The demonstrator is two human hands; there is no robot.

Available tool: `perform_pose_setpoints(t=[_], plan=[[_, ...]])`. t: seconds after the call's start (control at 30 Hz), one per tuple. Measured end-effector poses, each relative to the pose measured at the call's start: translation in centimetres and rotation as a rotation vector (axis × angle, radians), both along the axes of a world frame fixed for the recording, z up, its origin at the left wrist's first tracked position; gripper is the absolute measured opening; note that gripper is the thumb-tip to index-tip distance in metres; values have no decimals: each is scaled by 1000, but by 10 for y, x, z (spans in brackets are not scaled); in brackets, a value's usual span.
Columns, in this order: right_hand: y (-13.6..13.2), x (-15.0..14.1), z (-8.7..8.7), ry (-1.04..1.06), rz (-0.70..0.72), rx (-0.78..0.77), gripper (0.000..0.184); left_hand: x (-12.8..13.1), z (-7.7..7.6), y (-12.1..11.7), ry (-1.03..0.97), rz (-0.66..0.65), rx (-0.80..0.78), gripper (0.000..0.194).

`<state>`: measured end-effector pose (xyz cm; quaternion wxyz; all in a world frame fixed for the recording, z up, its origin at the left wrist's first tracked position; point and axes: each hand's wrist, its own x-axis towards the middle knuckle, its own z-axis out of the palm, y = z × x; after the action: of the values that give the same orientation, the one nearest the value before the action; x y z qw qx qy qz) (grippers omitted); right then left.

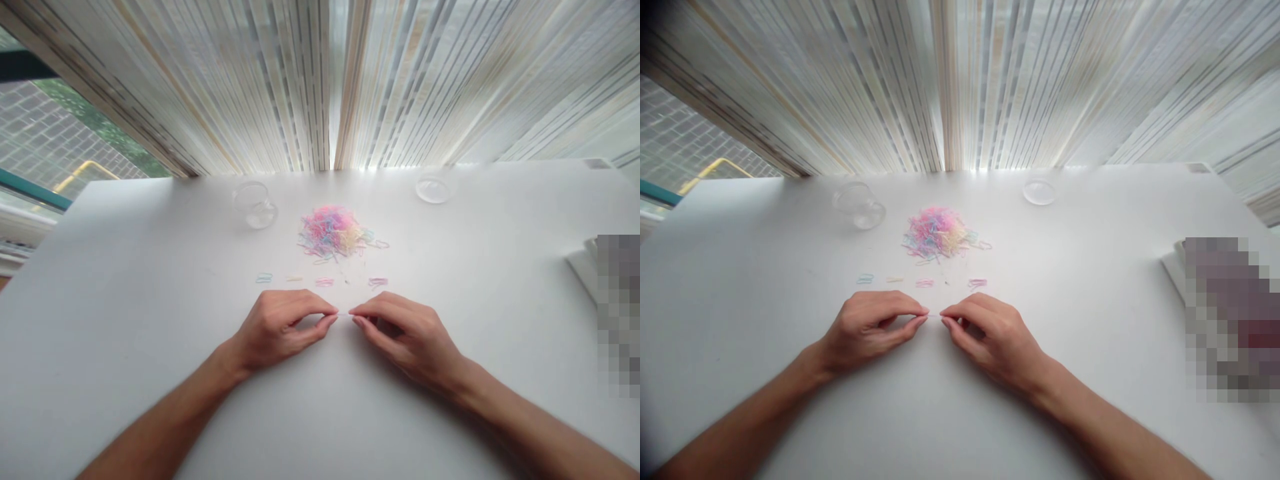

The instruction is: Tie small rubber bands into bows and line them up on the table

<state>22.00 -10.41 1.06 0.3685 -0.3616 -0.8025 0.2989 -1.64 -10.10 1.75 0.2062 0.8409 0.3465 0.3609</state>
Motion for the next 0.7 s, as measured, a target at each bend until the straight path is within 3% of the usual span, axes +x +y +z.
perform_pose_setpoints(t=[0.3,0.5,0.7], plan=[[0,-1,1,-2,-22,9,13,-1,0,2,16,-21,52,14],[1,-1,2,-26,-31,-26,15,-14,0,8,196,219,123,11],[2,0,4,-31,-7,-54,15,-19,1,10,303,251,110,13]])
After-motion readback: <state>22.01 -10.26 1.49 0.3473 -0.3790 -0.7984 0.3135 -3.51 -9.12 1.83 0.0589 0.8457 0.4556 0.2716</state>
